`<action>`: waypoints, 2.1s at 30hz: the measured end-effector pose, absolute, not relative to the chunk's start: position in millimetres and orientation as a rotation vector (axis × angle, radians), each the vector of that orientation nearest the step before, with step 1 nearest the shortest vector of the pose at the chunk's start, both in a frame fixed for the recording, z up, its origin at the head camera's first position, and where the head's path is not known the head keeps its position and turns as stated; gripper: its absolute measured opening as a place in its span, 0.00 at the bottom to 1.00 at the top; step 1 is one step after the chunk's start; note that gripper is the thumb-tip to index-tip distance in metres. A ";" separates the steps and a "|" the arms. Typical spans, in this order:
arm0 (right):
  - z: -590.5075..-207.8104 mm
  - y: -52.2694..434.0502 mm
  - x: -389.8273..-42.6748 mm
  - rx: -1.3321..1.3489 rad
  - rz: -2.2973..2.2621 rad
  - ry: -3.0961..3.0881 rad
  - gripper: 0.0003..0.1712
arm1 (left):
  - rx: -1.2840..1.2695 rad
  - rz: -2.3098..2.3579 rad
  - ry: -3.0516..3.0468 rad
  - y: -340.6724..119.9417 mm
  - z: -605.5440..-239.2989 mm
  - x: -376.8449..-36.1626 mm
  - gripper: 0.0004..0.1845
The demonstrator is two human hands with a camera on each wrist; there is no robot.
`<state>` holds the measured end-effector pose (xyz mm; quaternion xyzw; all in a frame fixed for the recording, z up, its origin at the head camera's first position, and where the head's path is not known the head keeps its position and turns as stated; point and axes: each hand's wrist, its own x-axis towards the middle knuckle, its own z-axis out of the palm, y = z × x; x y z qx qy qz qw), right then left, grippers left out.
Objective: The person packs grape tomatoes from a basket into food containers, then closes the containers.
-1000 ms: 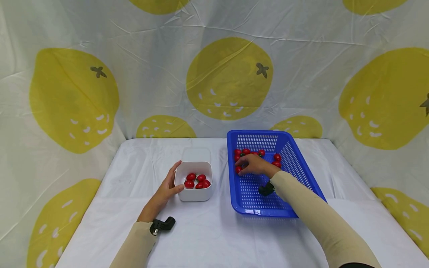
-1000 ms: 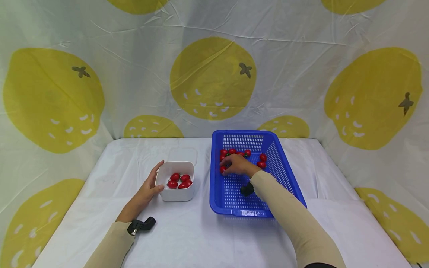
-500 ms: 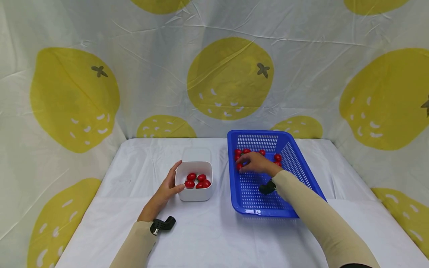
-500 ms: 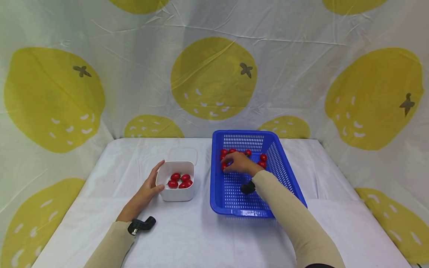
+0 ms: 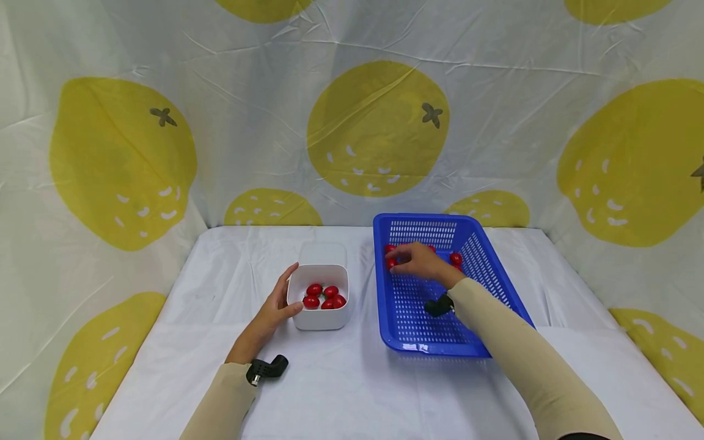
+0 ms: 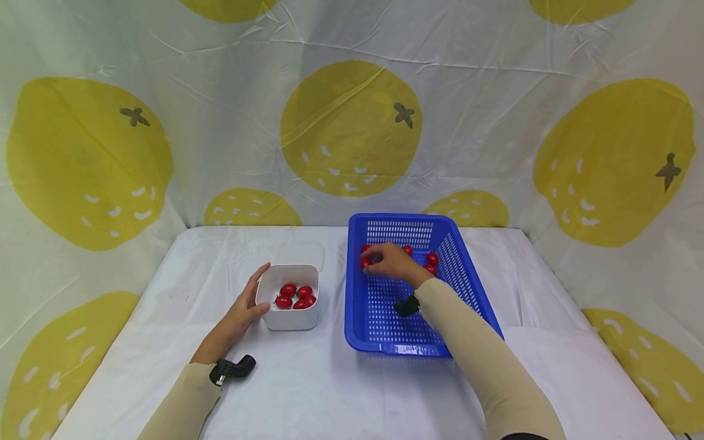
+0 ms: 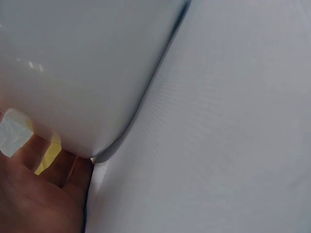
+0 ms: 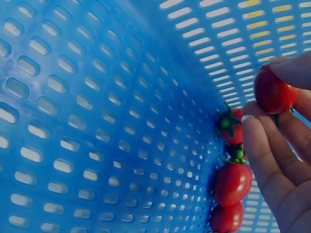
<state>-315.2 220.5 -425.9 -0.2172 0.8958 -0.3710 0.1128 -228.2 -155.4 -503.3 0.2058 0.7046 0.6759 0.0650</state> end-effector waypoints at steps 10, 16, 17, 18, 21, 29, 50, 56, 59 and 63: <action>-421.5 218.7 -315.3 -0.639 -1.237 2.686 0.22 | 0.606 2.045 2.113 -155.7 -504.0 -228.1 0.42; -419.2 219.7 -317.2 -0.616 -1.329 2.700 0.21 | 0.620 2.037 2.133 -155.2 -502.8 -227.8 0.43; -413.8 217.8 -313.1 -0.618 -1.336 2.698 0.21 | 0.625 2.038 2.132 -155.2 -502.8 -228.0 0.43; -413.1 217.7 -313.0 -0.620 -1.332 2.705 0.21 | 0.633 2.042 2.129 -155.2 -502.9 -228.3 0.43; -411.0 216.6 -312.1 -0.640 -1.340 2.703 0.22 | 0.637 2.047 2.120 -155.3 -502.7 -228.3 0.43; -407.3 210.7 -311.0 -0.702 -1.449 2.631 0.19 | 0.644 2.055 2.105 -155.0 -502.5 -227.9 0.43; -397.1 197.9 -304.1 -0.702 -1.477 2.652 0.21 | 0.647 2.045 2.118 -155.1 -501.9 -226.9 0.45; -389.8 184.6 -299.2 -0.740 -1.491 2.606 0.21 | 0.627 2.040 2.140 -155.8 -502.5 -226.6 0.43; -389.7 178.1 -299.0 -0.805 -1.483 2.592 0.21 | 0.615 2.033 2.153 -156.0 -502.8 -226.3 0.43; -391.3 169.1 -297.8 -0.914 -1.466 2.582 0.20 | 0.599 2.022 2.167 -156.2 -502.8 -225.6 0.43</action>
